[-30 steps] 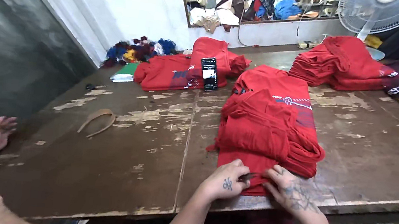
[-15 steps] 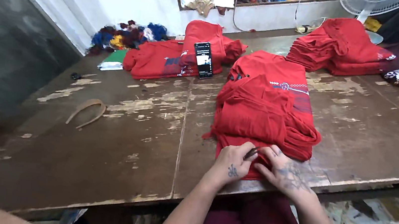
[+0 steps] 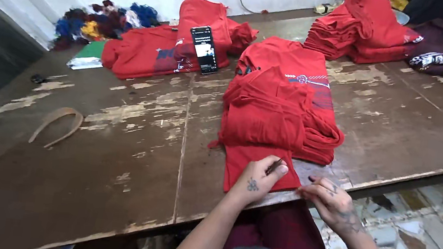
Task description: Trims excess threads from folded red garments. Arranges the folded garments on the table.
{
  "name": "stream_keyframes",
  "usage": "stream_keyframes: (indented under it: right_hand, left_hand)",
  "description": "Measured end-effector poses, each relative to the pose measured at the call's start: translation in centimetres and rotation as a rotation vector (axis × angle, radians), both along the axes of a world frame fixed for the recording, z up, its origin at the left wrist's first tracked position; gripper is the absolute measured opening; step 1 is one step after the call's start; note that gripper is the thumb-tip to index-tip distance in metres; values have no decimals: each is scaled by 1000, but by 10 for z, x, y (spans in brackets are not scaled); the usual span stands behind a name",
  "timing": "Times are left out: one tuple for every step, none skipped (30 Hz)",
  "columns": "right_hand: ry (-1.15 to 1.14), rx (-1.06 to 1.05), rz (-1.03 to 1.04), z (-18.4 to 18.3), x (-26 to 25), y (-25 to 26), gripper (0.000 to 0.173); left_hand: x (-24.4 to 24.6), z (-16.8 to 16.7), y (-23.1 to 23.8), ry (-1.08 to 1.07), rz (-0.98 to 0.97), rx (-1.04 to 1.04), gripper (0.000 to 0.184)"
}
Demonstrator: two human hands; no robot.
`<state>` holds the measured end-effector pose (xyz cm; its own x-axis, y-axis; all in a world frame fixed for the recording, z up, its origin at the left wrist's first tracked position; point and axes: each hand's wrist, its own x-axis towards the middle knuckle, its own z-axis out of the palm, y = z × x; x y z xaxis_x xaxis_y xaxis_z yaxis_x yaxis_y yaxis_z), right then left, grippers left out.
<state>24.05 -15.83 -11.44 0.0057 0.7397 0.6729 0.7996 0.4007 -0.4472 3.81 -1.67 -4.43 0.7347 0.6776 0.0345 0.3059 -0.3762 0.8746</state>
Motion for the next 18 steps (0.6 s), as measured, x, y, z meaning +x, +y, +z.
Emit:
stream_keyframes:
  right_hand:
    - [12,-18,5,3,4,-5,18]
    - [20,-53,6,6,4,-6,20]
    - [29,-106,2,13,1,-5,23]
    - [31,-166,-17,19,-4,0,31]
    - [24,-216,-49,25,-10,8,40]
    - [6,-252,-81,27,-16,17,44]
    - [-28,-259,-110,25,-20,26,41]
    - [-60,-239,-125,20,-22,33,33]
    - [-81,-212,-124,15,-21,35,26]
    - [-89,-191,-113,13,-18,33,21]
    - [-85,-176,-96,13,-13,28,19]
    - [-74,-167,-84,13,-7,21,19]
    - [-61,-159,-75,12,-1,14,19]
    - [-54,-153,-69,12,4,9,21]
    - [-52,-161,-63,14,6,7,22]
    - [-52,-182,-62,17,5,7,24]
    - [-52,-210,-62,22,1,10,28]
    - [-51,-245,-68,27,-5,14,34]
  left_hand:
    - [-2,1,2,-21,3,-48,40]
    - [-2,2,4,-47,4,-87,43]
    - [0,1,5,-84,8,-125,42]
    - [4,0,5,-121,25,-163,40]
    - [10,-1,4,-147,53,-184,37]
    - [14,-2,2,-159,81,-193,36]
    - [18,-5,0,-153,109,-181,36]
    - [20,-8,-1,-130,133,-155,38]
    - [20,-10,-4,-109,147,-123,40]
    - [19,-10,-5,-99,145,-97,41]
    - [17,-9,-5,-99,138,-78,41]
    - [14,-9,-4,-105,132,-68,42]
    - [12,-9,-4,-112,124,-65,42]
    - [11,-10,-4,-122,115,-63,42]
    - [11,-10,-4,-129,108,-61,42]
    - [12,-11,-4,-129,104,-60,43]
    - [12,-12,-4,-124,102,-55,43]
    - [13,-12,-4,-112,99,-50,44]
